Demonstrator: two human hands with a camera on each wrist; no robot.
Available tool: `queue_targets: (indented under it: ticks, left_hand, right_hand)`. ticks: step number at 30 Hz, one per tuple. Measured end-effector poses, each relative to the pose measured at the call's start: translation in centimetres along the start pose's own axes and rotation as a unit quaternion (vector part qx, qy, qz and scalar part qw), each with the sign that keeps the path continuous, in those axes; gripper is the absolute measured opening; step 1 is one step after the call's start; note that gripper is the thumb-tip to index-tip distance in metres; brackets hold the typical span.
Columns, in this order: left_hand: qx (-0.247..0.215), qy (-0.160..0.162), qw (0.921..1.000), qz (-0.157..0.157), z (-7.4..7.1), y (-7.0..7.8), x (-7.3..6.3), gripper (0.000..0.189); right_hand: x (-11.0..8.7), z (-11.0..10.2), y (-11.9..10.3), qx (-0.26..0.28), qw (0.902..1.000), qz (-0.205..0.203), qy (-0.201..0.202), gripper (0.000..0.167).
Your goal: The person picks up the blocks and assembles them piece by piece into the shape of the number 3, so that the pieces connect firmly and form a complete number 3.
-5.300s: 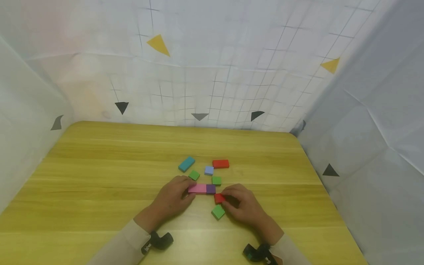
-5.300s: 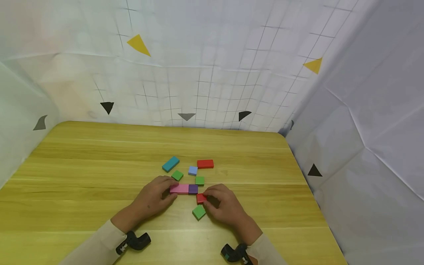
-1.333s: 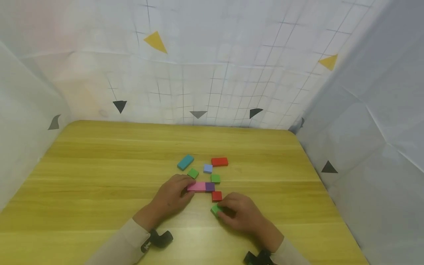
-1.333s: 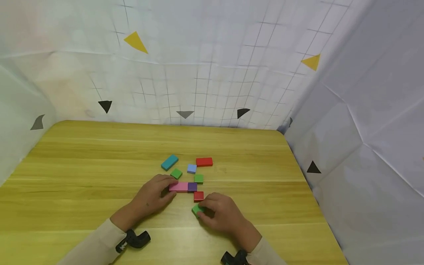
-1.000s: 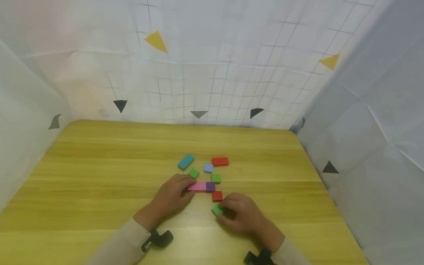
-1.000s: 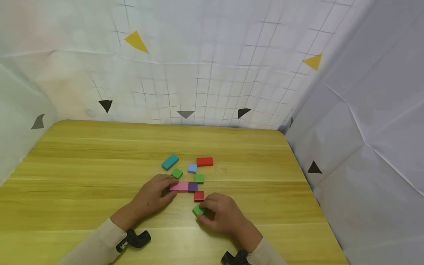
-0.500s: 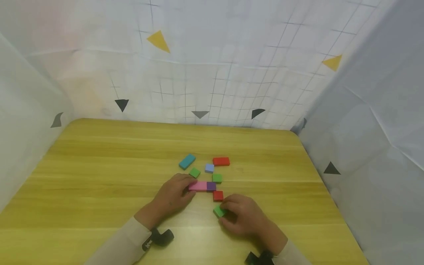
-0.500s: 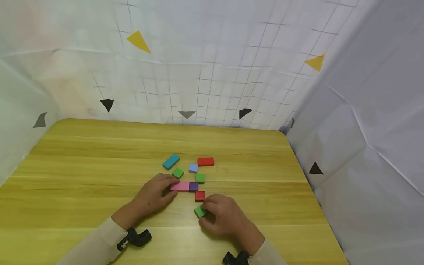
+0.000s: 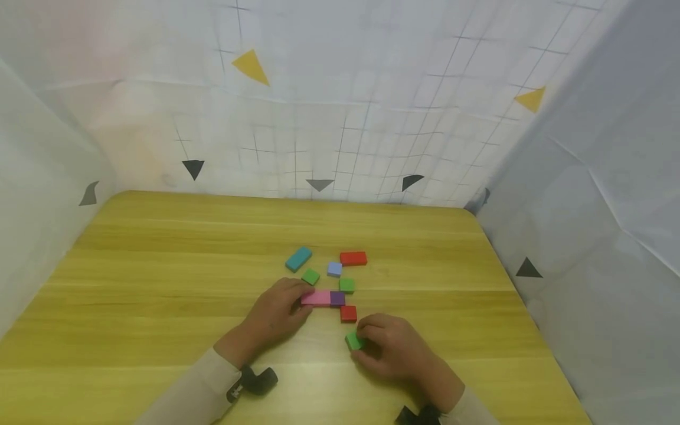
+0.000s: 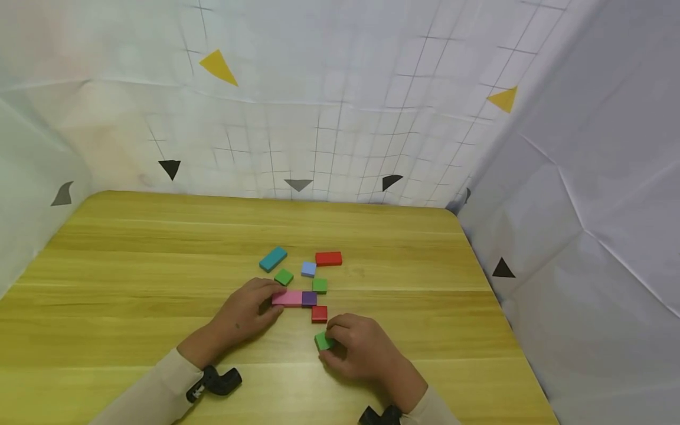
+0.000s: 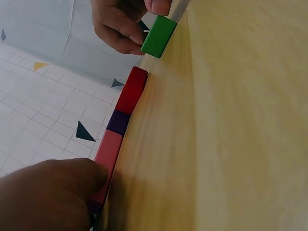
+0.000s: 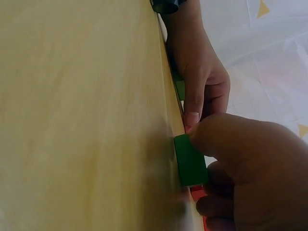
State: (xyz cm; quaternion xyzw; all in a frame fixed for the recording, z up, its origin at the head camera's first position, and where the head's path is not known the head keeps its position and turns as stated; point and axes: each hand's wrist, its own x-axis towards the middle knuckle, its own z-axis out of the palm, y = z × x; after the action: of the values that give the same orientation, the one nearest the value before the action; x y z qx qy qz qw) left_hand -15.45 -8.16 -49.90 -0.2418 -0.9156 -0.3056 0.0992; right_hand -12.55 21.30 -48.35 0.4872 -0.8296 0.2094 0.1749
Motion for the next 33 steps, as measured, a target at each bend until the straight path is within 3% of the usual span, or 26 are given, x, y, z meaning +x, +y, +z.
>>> queue_targets:
  ticks: [8,14,33]
  left_hand:
    - [-0.008,0.009,0.9999,0.012,0.1,-0.3,0.1,0.033]
    - [-0.009,-0.002,1.0,-0.002,-0.2,-0.3,0.2,0.033]
    - [-0.008,-0.005,0.9999,0.007,-0.4,-0.6,0.0,0.031]
  right_hand:
    - [-0.5,-0.6,0.1,0.003,0.9993,0.004,-0.037,0.021]
    - [-0.4,-0.5,0.0,0.021,0.9987,0.013,-0.044,0.016]
    - [0.1,0.7,-0.8,0.021,0.9995,0.017,0.013,0.018]
